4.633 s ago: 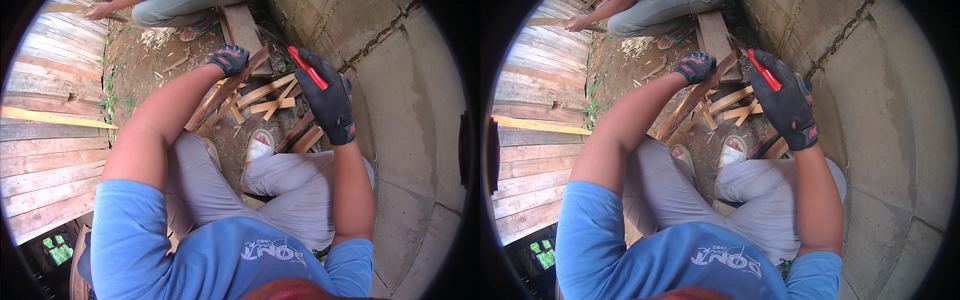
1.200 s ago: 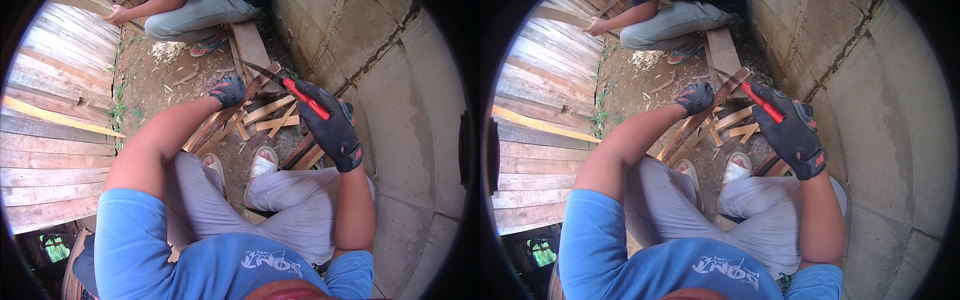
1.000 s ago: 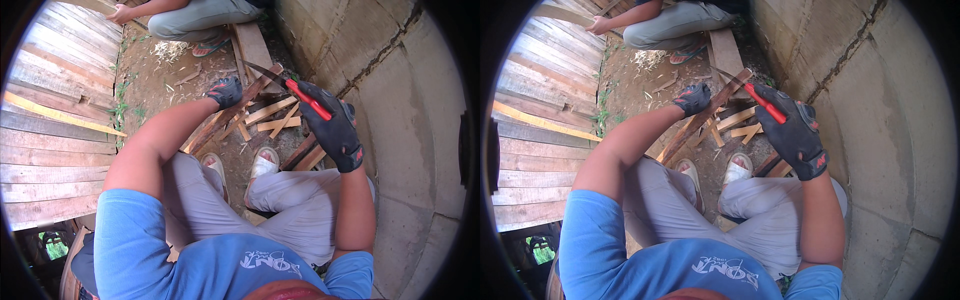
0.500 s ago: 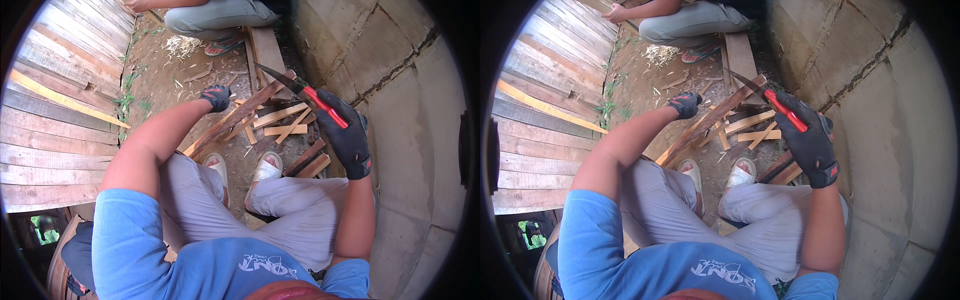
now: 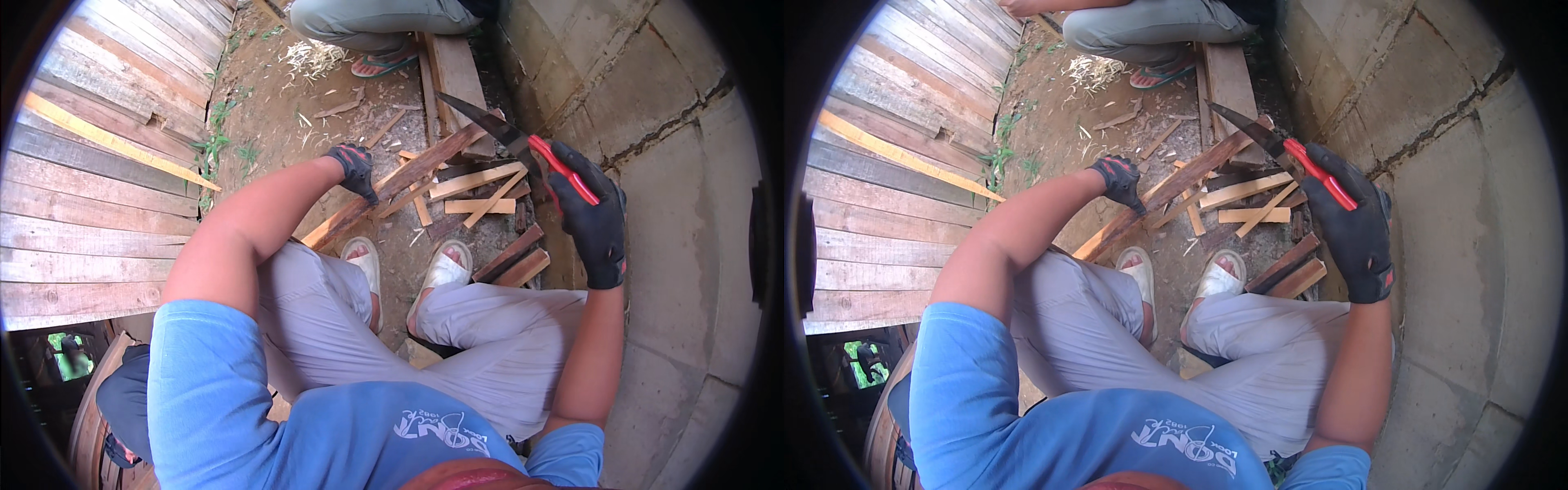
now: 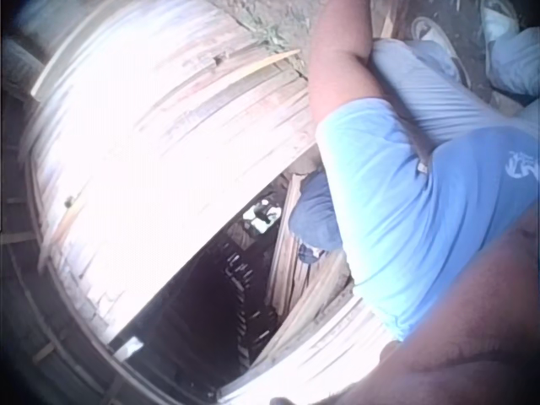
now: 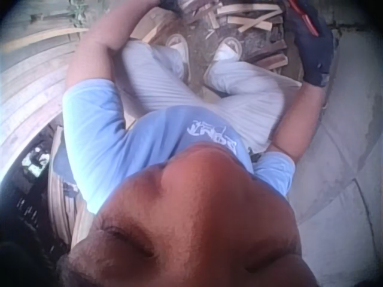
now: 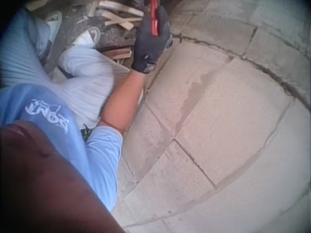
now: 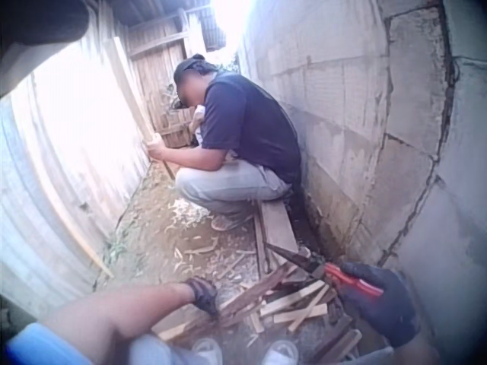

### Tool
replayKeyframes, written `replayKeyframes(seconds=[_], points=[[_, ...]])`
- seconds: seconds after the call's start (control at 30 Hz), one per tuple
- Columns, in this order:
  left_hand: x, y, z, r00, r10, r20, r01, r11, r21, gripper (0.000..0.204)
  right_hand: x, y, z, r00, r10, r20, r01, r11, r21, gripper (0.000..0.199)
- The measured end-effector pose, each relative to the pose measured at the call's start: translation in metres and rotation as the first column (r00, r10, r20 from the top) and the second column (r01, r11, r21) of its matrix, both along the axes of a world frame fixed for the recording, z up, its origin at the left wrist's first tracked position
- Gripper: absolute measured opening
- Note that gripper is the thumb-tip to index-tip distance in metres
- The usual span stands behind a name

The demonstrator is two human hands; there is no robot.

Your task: The person sits on the ground and uses a hand saw to cut thin wooden strips into smaller pieces. They hold the wood with one hand and saw with the other, occasionally adjusting the wood's position. A second person is visible in the background working with similar materials.

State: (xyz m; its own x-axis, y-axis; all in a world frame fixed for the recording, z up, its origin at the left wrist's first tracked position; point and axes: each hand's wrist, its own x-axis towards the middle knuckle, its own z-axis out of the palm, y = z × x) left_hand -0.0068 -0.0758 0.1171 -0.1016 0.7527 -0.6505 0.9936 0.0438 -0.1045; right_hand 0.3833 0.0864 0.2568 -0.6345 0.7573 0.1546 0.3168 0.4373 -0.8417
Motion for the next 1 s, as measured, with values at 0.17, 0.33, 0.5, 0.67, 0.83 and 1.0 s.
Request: replayKeyframes(seconds=[0.17, 0.33, 0.5, 0.67, 0.83, 1.0], points=[[0.027, 0.007, -0.003, 1.0, -0.002, 0.018, 0.0, 0.99, 0.138, 0.081, -0.001, 0.0, 0.003, 0.999, -0.042, 0.03, 0.045, 0.995, -0.092, 0.04], [0.041, 0.01, -0.017, 0.999, 0.031, 0.011, -0.032, 0.98, 0.196, 0.07, 0.002, 0.004, 0.003, 0.998, -0.042, 0.043, 0.045, 0.997, -0.07, 0.042], [0.043, 0.015, -0.023, 0.995, 0.088, 0.037, -0.094, 0.974, 0.204, 0.059, 0.002, 0.003, 0.006, 0.998, -0.034, 0.05, 0.037, 0.998, -0.054, 0.04], [0.034, 0.016, -0.037, 0.997, 0.054, 0.063, -0.067, 0.973, 0.223, 0.053, 0.001, 0.003, 0.007, 0.998, -0.019, 0.055, 0.02, 1.0, -0.011, 0.039], [0.03, 0.023, -0.034, 0.994, 0.024, 0.104, -0.04, 0.987, 0.156, 0.049, 0.002, 0.004, 0.007, 0.997, -0.024, 0.07, 0.023, 1.0, 0.012, 0.039], [0.025, 0.028, -0.022, 0.987, -0.017, 0.157, 0.0, 0.994, 0.11, 0.047, 0.002, 0.004, 0.006, 0.997, -0.029, 0.071, 0.027, 0.999, 0.02, 0.039]])
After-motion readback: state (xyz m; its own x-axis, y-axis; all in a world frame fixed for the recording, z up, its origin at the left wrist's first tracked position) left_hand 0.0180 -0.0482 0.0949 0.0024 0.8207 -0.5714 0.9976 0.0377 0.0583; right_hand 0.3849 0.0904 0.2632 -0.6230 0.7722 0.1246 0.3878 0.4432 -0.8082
